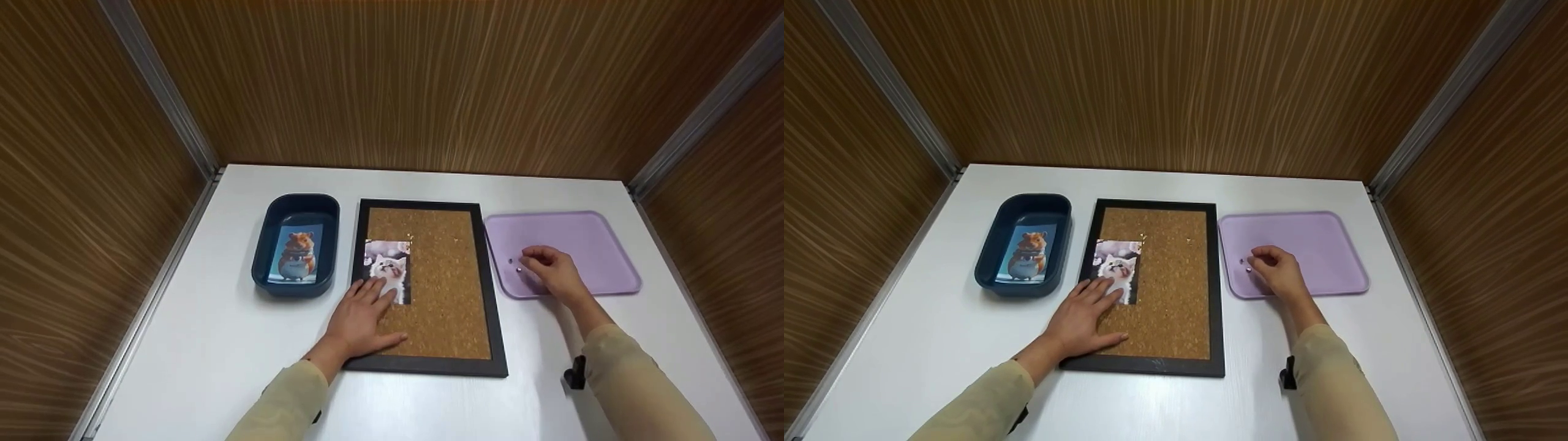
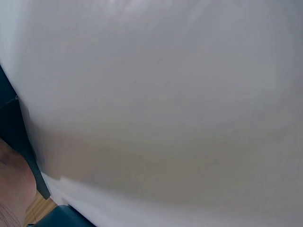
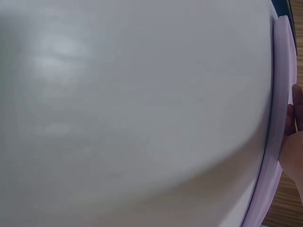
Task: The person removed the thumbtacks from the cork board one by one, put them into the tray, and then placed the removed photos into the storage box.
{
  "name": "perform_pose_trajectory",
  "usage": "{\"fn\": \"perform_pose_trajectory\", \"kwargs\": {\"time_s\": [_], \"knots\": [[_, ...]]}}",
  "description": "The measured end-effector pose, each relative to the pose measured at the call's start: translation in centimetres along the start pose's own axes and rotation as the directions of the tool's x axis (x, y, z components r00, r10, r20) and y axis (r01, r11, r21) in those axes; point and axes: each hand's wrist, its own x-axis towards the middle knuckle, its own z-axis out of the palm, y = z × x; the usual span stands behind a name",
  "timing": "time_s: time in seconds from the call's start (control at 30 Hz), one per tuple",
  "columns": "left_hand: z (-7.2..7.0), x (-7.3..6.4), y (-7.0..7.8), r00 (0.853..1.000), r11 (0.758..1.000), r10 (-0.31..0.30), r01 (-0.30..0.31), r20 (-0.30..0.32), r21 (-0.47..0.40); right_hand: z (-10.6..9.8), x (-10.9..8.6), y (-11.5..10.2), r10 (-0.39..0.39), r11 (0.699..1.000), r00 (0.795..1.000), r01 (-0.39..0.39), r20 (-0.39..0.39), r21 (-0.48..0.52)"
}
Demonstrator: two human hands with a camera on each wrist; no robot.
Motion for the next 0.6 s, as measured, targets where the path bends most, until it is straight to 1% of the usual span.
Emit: {"fn": "perform_pose_trajectory", "kwargs": {"time_s": [0.1, 0.17, 0.23, 0.33, 0.47, 0.6], "knots": [[0.0, 0.1, 0.0, 1.000, 1.000, 0.004, -0.004, -0.004, -0.002, 0.4, 0.3, -0.8, -0.047, 0.999, 0.998, 0.047, -0.034, -0.011], [0.0, 0.1, 0.0, 1.000, 1.000, 0.004, -0.004, -0.005, 0.000, 0.8, 0.5, -1.5, -0.092, 0.996, 0.995, 0.092, -0.039, -0.015], [0.0, 0.1, 0.0, 1.000, 1.000, 0.004, -0.004, -0.002, 0.004, 1.3, 0.7, -2.2, -0.133, 0.991, 0.990, 0.132, -0.036, -0.013], [0.0, 0.1, -0.1, 1.000, 1.000, 0.002, -0.003, 0.003, 0.017, 2.0, 1.1, -3.1, -0.169, 0.985, 0.985, 0.169, -0.026, 0.016], [0.0, 0.2, 0.0, 1.000, 1.000, -0.004, 0.003, 0.021, 0.023, 3.2, 1.5, -4.2, -0.200, 0.978, 0.980, 0.200, -0.002, 0.064], [-0.1, 0.2, 0.0, 0.999, 1.000, -0.010, 0.009, 0.038, 0.020, 4.7, 1.9, -5.2, -0.235, 0.969, 0.972, 0.232, 0.020, 0.086]]}}
